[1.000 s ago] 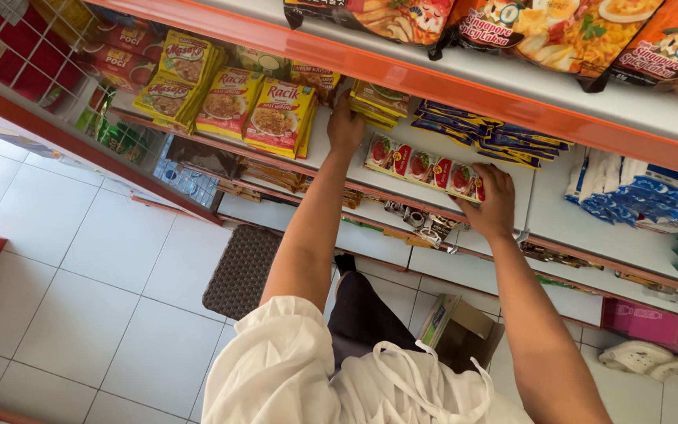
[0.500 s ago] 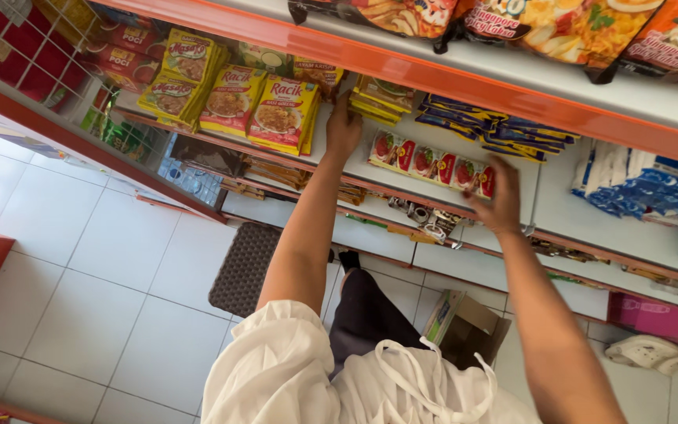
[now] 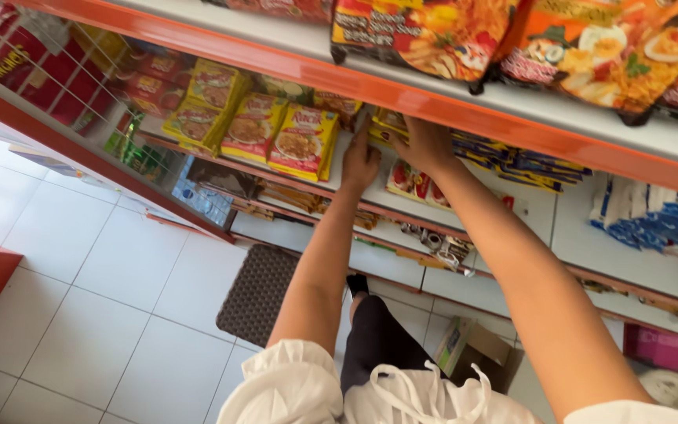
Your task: The person arranges yellow snack packets on a store shelf, repeatedly picking them up and placing them back to align them. The person also adjusts other packets on the same shelf.
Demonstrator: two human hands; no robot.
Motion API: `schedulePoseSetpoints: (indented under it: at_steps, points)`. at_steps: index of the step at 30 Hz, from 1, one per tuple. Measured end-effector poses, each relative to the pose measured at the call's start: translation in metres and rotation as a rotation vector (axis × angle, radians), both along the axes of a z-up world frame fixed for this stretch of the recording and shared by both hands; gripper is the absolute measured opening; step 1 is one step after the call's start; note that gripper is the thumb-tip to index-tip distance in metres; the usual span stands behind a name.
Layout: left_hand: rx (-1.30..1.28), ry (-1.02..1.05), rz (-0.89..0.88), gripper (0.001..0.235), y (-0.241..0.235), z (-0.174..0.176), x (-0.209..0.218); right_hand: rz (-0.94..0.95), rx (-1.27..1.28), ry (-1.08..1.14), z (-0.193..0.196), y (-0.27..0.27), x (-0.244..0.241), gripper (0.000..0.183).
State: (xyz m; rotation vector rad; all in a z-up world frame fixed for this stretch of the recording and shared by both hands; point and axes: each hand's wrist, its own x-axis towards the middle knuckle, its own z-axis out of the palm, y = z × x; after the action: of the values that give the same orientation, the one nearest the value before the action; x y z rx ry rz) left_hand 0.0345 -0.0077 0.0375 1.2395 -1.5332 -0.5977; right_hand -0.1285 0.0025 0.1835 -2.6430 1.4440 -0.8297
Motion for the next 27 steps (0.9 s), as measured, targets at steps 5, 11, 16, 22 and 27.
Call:
schedulePoseSetpoints:
  at_steps: [5, 11, 16, 22, 27]
  points:
    - [0.025, -0.020, -0.053, 0.085, -0.001, 0.001, 0.003, -0.104, -0.006, 0.120, -0.029, -0.042, 0.019, 0.051]
    - [-0.006, -0.053, -0.059, 0.088, -0.001, 0.004, 0.003, -0.113, 0.065, 0.141, -0.045, -0.058, 0.015, 0.043]
    - [0.066, -0.070, -0.106, 0.088, 0.000, 0.003, 0.003, -0.118, 0.099, 0.190, -0.035, -0.055, 0.013, 0.040]
    - [0.138, -0.085, -0.099, 0.088, 0.002, 0.012, 0.004, -0.031, 0.037, 0.181, -0.016, -0.046, 0.013, 0.061]
    - [0.197, -0.023, -0.092, 0.086, 0.003, 0.014, 0.002, -0.006, 0.049, 0.162, -0.004, -0.035, 0.010, 0.071]
